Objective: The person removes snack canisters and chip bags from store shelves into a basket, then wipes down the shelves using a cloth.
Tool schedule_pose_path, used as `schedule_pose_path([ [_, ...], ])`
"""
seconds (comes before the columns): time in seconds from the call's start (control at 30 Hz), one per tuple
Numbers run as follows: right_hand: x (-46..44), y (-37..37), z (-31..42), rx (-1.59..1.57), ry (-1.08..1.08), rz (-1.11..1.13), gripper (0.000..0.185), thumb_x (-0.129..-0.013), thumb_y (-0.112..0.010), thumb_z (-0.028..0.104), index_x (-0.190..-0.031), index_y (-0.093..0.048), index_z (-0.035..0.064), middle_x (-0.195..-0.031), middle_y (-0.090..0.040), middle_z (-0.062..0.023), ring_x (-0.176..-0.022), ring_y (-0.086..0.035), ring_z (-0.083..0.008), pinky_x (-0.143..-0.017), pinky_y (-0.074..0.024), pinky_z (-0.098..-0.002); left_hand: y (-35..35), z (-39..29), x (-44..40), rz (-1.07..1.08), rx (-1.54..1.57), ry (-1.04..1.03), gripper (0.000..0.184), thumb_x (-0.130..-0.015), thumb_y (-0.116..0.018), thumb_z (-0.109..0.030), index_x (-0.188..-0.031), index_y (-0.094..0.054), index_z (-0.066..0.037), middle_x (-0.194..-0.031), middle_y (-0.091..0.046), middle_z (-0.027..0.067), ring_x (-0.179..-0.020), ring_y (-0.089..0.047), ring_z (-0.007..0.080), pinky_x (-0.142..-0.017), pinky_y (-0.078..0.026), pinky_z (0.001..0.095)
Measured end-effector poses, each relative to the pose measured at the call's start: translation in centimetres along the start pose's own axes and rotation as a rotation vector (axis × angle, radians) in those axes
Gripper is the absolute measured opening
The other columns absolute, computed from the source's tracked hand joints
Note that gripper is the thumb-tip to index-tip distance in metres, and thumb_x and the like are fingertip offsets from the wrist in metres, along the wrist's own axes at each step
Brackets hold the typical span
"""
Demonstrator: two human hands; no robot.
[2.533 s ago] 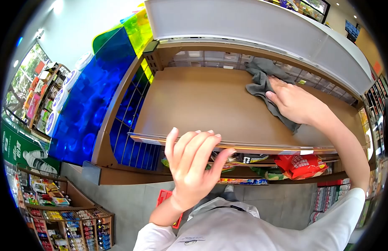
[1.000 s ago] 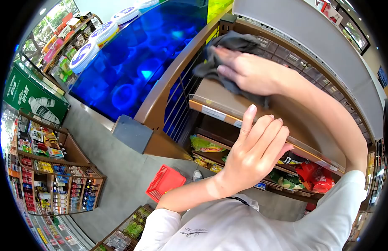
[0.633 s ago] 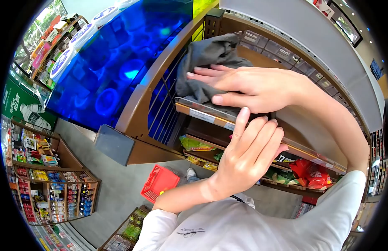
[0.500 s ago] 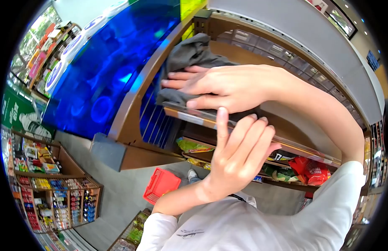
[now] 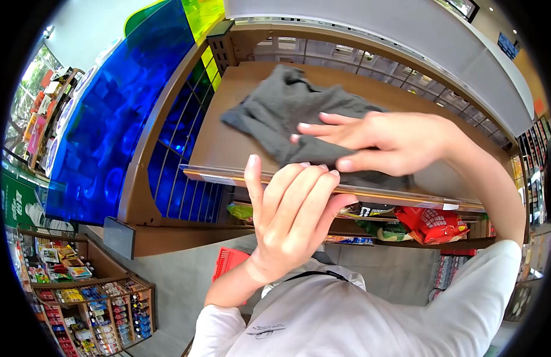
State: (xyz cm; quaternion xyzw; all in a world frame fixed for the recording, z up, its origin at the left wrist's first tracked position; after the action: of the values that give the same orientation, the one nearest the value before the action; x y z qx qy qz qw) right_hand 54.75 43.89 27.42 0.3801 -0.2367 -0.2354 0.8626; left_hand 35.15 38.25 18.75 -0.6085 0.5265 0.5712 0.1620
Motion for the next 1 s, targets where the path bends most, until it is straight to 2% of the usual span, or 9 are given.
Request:
schedule_pose_path([
  [0.07,2.9,-0.3,0.8,-0.001,-0.123,-0.001,0.047,-0.101,-0.050,0.029,-0.142,-0.045,0.0061,-0.158,-0.025,-0.0095,-0.145,-0.022,-0.0349,-0.117,-0.0254,-0.0440,0.0,0.1,0.0,-0.003,-0.008,0.002,0.036,-0.070,-0.083,-0.031,-0.094,-0.069,-0.009,-0.096,-0.067,0.0020,-0.099,-0.059,0.0245,-0.110,-0.029,0.0522],
  [0.17,7.2,-0.7,0.9,-0.053,-0.049,-0.015,0.051,-0.096,-0.055,0.020,-0.142,-0.044,0.0015,-0.152,-0.037,-0.0129,-0.143,-0.027,-0.0344,-0.119,-0.0173,-0.0468,-0.1,0.1,0.0,-0.013,0.002,-0.002,0.036,-0.070,-0.083,-0.032,-0.094,-0.069,-0.009,-0.096,-0.067,0.0021,-0.099,-0.059,0.0246,-0.110,-0.029,0.0524],
  [0.27,11.2,-0.6,0.9,-0.275,-0.201,-0.066,0.045,-0.089,-0.061,0.015,-0.129,-0.055,-0.0066,-0.140,-0.051,-0.0204,-0.142,-0.032,-0.0352,-0.118,-0.0119,-0.0524,-0.2,0.2,0.0,-0.017,0.006,0.004,0.037,-0.070,-0.083,-0.033,-0.094,-0.069,-0.009,-0.096,-0.067,0.0020,-0.100,-0.059,0.0245,-0.110,-0.029,0.0524],
  [0.4,11.9,-1.1,1.5,-0.333,-0.241,-0.133,0.031,-0.090,-0.060,0.015,-0.111,-0.066,-0.0079,-0.139,-0.049,-0.0252,-0.142,-0.030,-0.0367,-0.118,-0.0099,-0.0539,-0.1,0.1,0.0,-0.009,0.011,0.017,0.037,-0.071,-0.083,-0.032,-0.095,-0.069,-0.009,-0.097,-0.067,0.0023,-0.100,-0.059,0.0246,-0.111,-0.029,0.0526],
  [0.5,10.1,-1.1,1.9,-0.269,-0.182,-0.110,0.030,-0.091,-0.059,0.014,-0.109,-0.066,-0.0082,-0.141,-0.047,-0.0250,-0.144,-0.027,-0.0367,-0.118,-0.0095,-0.0543,0.0,0.2,0.1,-0.018,0.001,0.037,0.036,-0.072,-0.082,-0.031,-0.097,-0.068,-0.008,-0.098,-0.067,0.0029,-0.100,-0.059,0.0248,-0.111,-0.028,0.0530],
  [0.57,8.6,-0.6,1.4,-0.193,-0.133,-0.049,0.037,-0.093,-0.056,0.016,-0.121,-0.061,-0.0073,-0.147,-0.040,-0.0232,-0.145,-0.023,-0.0357,-0.119,-0.0093,-0.0532,0.0,0.2,0.3,-0.027,0.009,0.035,0.036,-0.072,-0.082,-0.029,-0.098,-0.068,-0.008,-0.099,-0.066,0.0036,-0.100,-0.059,0.0250,-0.111,-0.028,0.0540],
  [0.67,5.3,0.2,0.4,0.035,-0.028,0.010,0.054,-0.098,-0.051,0.023,-0.144,-0.037,-0.0037,-0.156,-0.028,-0.0153,-0.147,-0.017,-0.0319,-0.119,-0.0099,-0.0496,-0.1,0.1,0.3,-0.058,0.040,0.031,0.037,-0.071,-0.082,-0.027,-0.099,-0.068,-0.007,-0.100,-0.066,0.0040,-0.100,-0.059,0.0253,-0.110,-0.029,0.0551],
  [0.87,-4.4,0.3,-1.1,0.312,0.077,-0.163,0.054,-0.103,-0.039,0.029,-0.150,-0.028,0.0022,-0.158,-0.020,-0.0185,-0.148,-0.014,-0.0289,-0.121,-0.0101,-0.0444,-0.2,0.0,0.3,-0.072,0.040,0.027,0.038,-0.070,-0.082,-0.025,-0.099,-0.067,-0.006,-0.100,-0.065,0.0051,-0.100,-0.059,0.0259,-0.109,-0.029,0.0568],
  [1.0,-11.0,0.9,-2.2,0.420,0.086,-0.224,0.061,-0.105,-0.027,0.040,-0.149,-0.025,-0.0020,-0.159,-0.017,-0.0185,-0.149,-0.010,-0.0301,-0.121,-0.0092,-0.0450,-0.1,0.0,0.1,-0.067,0.034,0.020,0.038,-0.071,-0.083,-0.024,-0.100,-0.067,-0.005,-0.100,-0.065,0.0059,-0.100,-0.059,0.0266,-0.109,-0.030,0.0566],
])
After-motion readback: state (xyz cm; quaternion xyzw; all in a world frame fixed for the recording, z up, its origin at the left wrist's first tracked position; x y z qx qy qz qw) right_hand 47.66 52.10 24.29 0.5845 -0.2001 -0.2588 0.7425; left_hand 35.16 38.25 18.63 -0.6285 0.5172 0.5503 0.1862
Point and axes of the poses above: each hand's wrist, its own x-axis away from the middle knuckle, its own y-axis out of the back of the hand, z = x × y, the point moved 1 cm from there along -x, towards the middle knuckle
